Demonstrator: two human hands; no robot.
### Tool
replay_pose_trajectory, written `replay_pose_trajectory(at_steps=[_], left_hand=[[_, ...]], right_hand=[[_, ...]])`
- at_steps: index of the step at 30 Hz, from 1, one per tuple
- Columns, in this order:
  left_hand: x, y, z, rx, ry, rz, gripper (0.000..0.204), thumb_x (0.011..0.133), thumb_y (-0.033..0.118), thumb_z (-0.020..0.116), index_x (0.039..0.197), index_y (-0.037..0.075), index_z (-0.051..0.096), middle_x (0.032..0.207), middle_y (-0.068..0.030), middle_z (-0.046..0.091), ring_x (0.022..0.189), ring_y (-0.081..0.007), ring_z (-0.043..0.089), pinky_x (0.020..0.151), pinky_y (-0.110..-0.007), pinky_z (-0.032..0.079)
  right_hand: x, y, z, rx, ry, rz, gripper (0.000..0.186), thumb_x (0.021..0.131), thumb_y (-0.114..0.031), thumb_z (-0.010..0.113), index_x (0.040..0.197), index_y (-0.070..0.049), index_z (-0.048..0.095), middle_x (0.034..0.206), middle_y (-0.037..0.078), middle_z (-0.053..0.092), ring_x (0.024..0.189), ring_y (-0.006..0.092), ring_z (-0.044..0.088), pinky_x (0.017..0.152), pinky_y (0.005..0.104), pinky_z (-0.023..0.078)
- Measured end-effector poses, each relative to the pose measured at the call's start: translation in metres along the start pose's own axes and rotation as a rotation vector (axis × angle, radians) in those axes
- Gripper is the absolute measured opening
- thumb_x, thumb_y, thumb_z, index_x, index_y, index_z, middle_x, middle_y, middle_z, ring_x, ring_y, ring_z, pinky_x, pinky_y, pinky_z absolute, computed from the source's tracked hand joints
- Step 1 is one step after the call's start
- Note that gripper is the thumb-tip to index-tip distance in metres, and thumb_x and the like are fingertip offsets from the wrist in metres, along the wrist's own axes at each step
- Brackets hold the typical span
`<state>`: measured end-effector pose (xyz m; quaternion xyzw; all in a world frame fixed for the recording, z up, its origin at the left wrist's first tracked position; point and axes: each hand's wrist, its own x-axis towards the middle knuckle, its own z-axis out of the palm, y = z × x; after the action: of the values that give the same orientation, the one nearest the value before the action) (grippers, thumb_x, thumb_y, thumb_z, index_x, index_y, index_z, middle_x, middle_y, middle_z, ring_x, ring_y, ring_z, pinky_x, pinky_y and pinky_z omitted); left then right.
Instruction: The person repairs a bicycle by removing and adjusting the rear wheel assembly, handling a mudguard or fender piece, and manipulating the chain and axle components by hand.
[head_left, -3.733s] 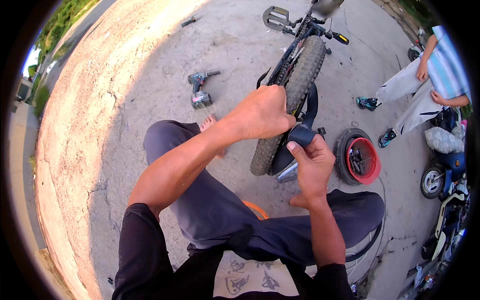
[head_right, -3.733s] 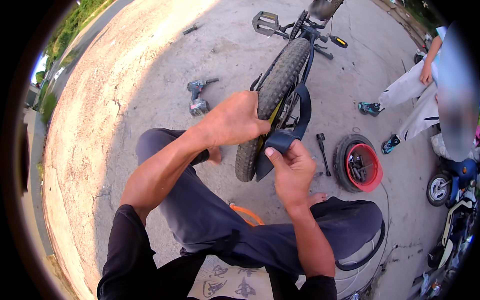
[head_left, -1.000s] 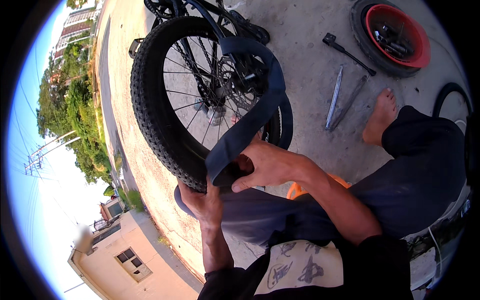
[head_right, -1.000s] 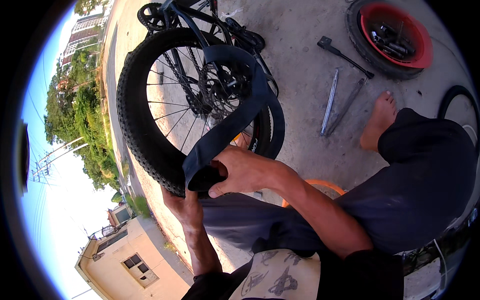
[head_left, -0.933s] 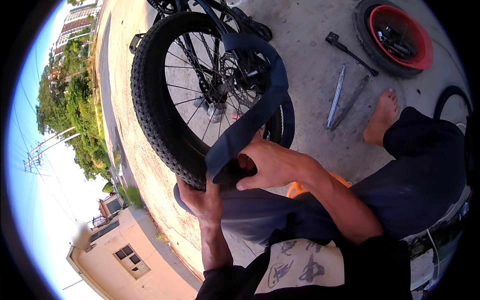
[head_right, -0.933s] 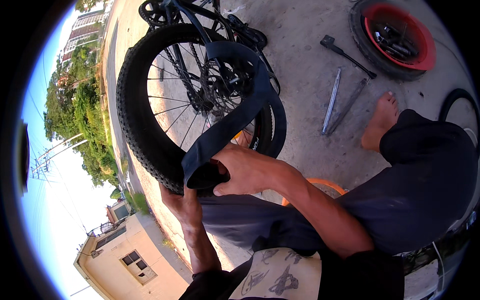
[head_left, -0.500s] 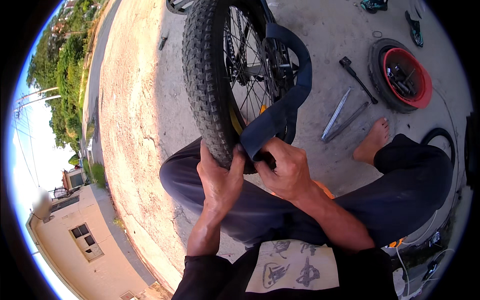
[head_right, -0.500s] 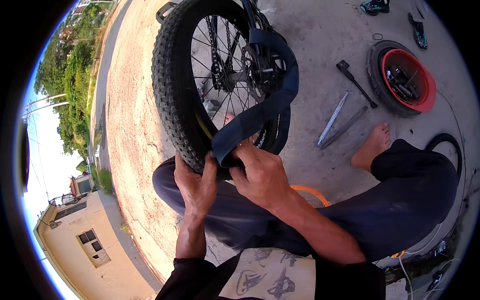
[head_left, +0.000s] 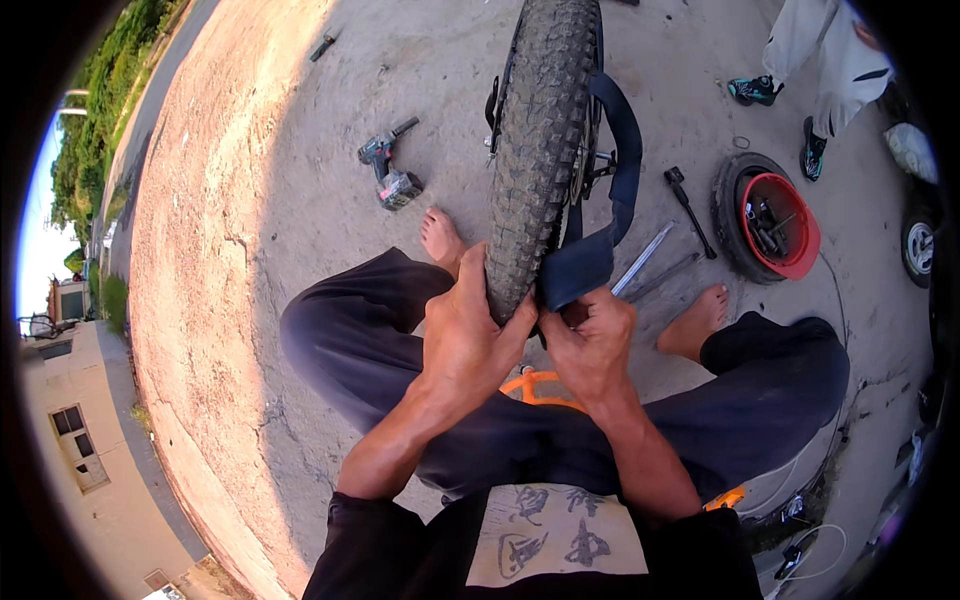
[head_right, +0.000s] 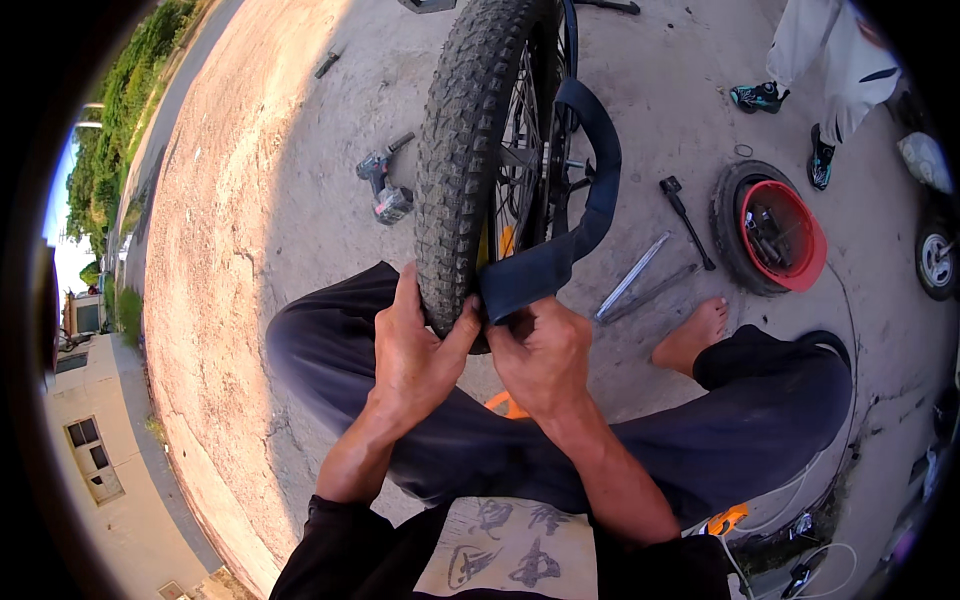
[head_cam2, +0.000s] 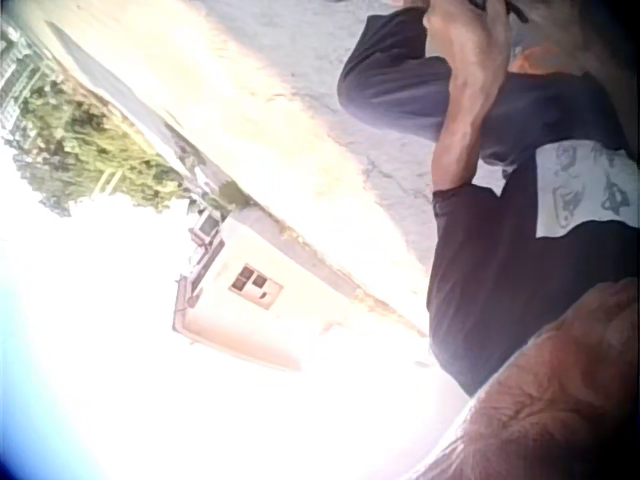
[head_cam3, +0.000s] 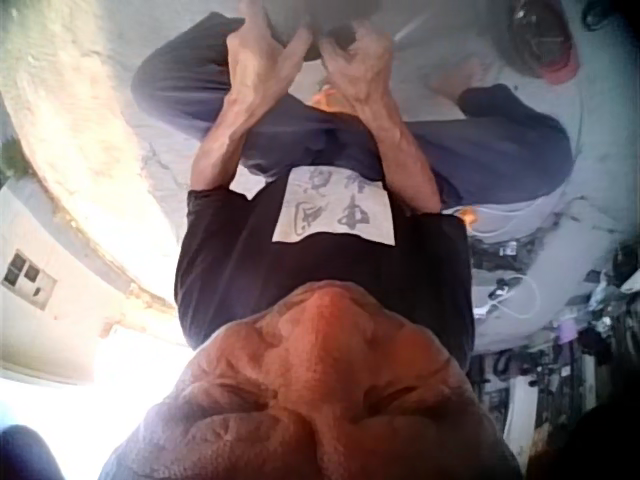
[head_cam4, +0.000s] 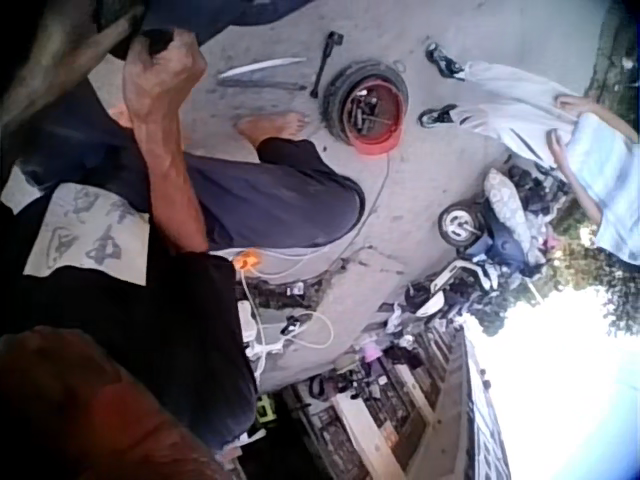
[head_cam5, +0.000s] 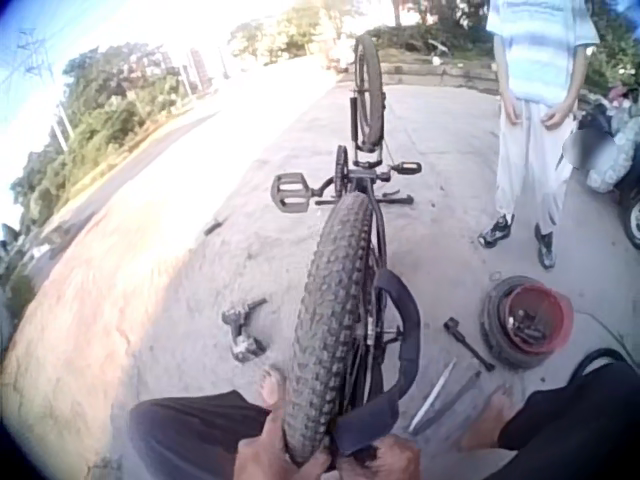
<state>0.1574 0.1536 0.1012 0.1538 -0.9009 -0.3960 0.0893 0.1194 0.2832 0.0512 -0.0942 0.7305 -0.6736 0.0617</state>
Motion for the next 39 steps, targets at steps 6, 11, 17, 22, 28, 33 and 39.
replay_pose_trajectory(at_steps=[6,11,17,22,28,33,39], left_hand=[[0.005,0.010,-0.004,-0.031,0.008,0.020,0.061,0.085,0.013,0.072,0.134,-0.007,0.041,0.086,-0.0248,0.069,0.076,-0.0333,0.072,0.066,-0.039,0.056],[0.006,0.011,-0.005,-0.011,-0.083,-0.050,0.067,0.086,0.018,0.072,0.137,-0.008,0.037,0.092,-0.0293,0.068,0.081,-0.0418,0.071,0.070,-0.043,0.057],[0.004,0.018,-0.002,0.072,-0.015,-0.022,0.082,0.087,0.020,0.073,0.145,-0.009,0.024,0.091,-0.0292,0.069,0.080,-0.0397,0.072,0.072,-0.042,0.057],[0.001,0.018,0.002,0.252,0.232,0.257,0.088,0.082,0.008,0.075,0.150,-0.001,0.020,0.137,-0.0328,0.047,0.127,-0.0389,0.053,0.102,-0.044,0.045],[0.016,0.047,-0.019,0.898,0.069,1.011,0.038,0.080,0.009,0.066,0.118,0.008,0.063,0.133,-0.0100,0.057,0.138,-0.0319,0.040,0.117,-0.053,0.025],[0.048,0.072,-0.017,1.037,-0.464,1.078,0.028,0.076,0.011,0.068,0.103,0.003,0.067,0.107,-0.0082,0.064,0.126,-0.0247,0.051,0.115,-0.048,0.031],[0.062,0.090,-0.007,1.078,-0.537,1.055,0.021,0.073,0.015,0.074,0.087,0.005,0.062,0.093,-0.0078,0.060,0.107,-0.0249,0.055,0.101,-0.043,0.041]], right_hand=[[0.018,-0.018,-0.006,-0.098,-0.086,0.050,0.021,0.077,-0.003,0.074,0.097,0.000,0.067,0.075,0.012,0.070,0.065,0.0184,0.071,0.060,0.0324,0.053],[0.041,-0.008,-0.025,-0.151,-0.330,0.044,0.036,0.078,-0.003,0.077,0.110,0.004,0.061,0.087,0.006,0.068,0.081,0.0089,0.063,0.074,0.0280,0.053],[0.056,-0.004,-0.059,0.371,-0.482,0.191,0.062,0.086,-0.012,0.075,0.138,0.002,0.044,0.119,0.006,0.059,0.104,0.0152,0.060,0.085,0.0298,0.053],[0.085,-0.038,-0.031,0.267,0.110,-0.238,0.035,0.092,-0.016,0.066,0.120,0.003,0.058,0.116,0.011,0.059,0.108,0.0251,0.059,0.091,0.0345,0.049],[0.131,-0.060,-0.033,0.128,-0.011,-0.560,0.029,0.089,-0.008,0.063,0.115,0.004,0.064,0.123,0.017,0.060,0.113,0.0342,0.059,0.097,0.0394,0.047],[0.128,-0.026,-0.065,0.013,0.043,-0.292,0.025,0.091,-0.015,0.062,0.109,0.002,0.068,0.116,0.019,0.063,0.103,0.0371,0.062,0.090,0.0427,0.049],[0.061,0.012,-0.075,0.284,0.032,0.160,0.028,0.094,-0.024,0.063,0.090,0.003,0.068,0.066,0.011,0.062,0.060,0.0224,0.060,0.060,0.0343,0.045]])
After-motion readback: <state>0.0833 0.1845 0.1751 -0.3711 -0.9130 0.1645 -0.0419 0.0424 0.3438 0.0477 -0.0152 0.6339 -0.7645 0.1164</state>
